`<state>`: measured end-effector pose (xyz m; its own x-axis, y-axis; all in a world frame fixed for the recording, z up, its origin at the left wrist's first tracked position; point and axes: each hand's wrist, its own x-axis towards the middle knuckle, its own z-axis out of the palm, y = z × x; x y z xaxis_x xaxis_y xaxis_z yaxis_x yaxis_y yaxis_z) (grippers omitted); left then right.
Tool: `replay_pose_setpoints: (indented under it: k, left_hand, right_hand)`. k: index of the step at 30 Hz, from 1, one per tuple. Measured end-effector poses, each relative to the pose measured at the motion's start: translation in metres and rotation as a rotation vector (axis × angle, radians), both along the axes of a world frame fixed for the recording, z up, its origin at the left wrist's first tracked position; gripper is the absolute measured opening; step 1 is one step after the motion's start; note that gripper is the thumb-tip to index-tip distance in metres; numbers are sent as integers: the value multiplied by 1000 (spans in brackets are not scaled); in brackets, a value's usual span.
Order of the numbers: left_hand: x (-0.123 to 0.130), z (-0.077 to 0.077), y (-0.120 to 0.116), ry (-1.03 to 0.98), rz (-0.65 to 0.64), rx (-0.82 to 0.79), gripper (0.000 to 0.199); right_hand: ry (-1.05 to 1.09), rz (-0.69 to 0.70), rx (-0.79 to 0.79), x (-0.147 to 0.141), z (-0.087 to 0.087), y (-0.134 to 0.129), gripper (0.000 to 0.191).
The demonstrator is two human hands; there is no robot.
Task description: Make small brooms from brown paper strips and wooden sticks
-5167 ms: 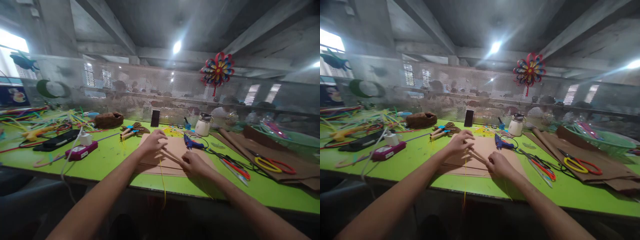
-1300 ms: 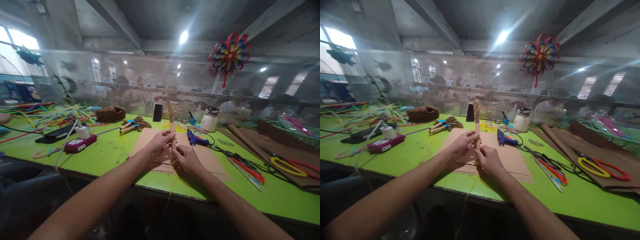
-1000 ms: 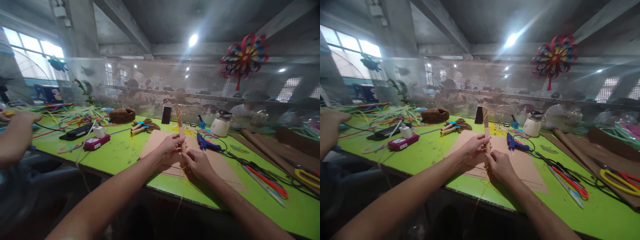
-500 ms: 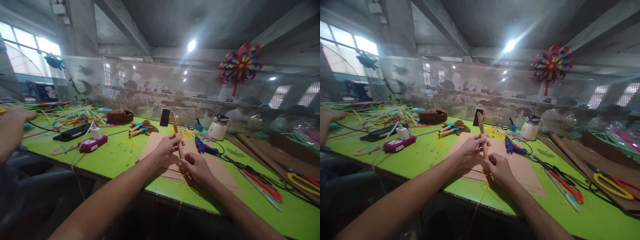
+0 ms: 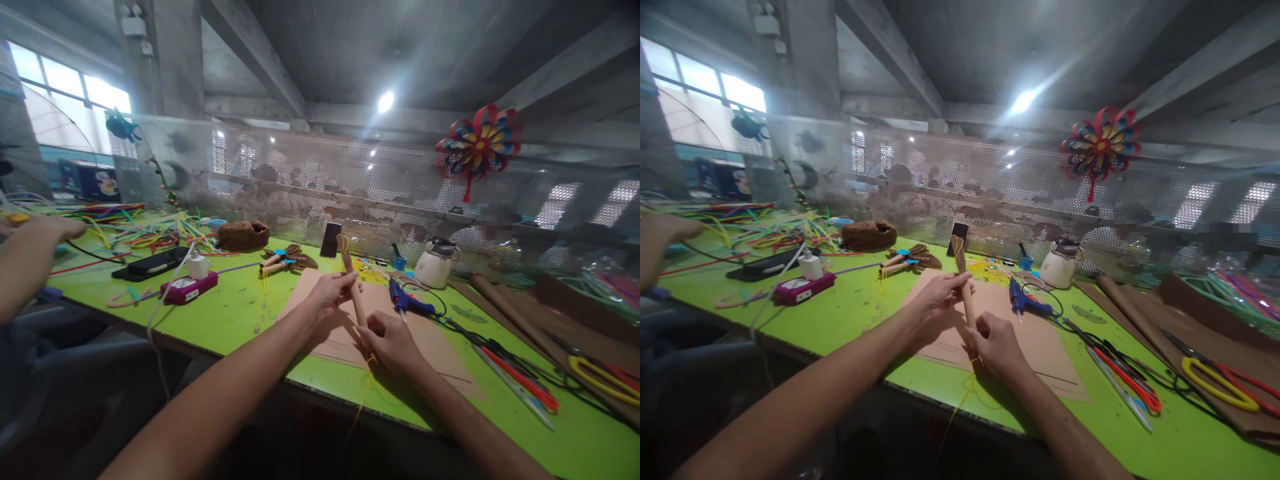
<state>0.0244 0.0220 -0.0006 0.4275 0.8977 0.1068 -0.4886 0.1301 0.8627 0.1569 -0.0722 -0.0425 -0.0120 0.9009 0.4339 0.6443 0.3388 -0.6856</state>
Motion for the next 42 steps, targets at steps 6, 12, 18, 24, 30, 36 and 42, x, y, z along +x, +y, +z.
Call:
replay_pose_setpoints:
  k: [6, 12, 18, 24, 30, 36, 42]
  left_hand:
    - [10, -13, -3, -34, -39, -10, 10]
    - [12, -14, -12, -59, -104, 6, 18]
    - [6, -6, -13, -41, -120, 44, 24]
    - [5, -5, -10, -27, -101, 68, 25]
    - [8, -7, -19, -64, -241, 115, 32]
    - [-1, 1, -11, 199, -7, 285, 41]
    - [-13, 11, 7, 126, 163, 369, 32]
  right_hand:
    - [-219, -163, 144, 3, -4, 1, 20]
    - [-249, -201, 172, 3, -5, 1, 22]
    - [-178, -120, 182, -4, -1, 0, 21]
    - [-191, -92, 183, -5, -3, 1, 22]
    - [-57, -60, 192, -1, 1, 1, 24]
    - [-17, -92, 208, 4, 3, 3, 26]
    - [-349, -234, 322, 6, -4, 5, 21]
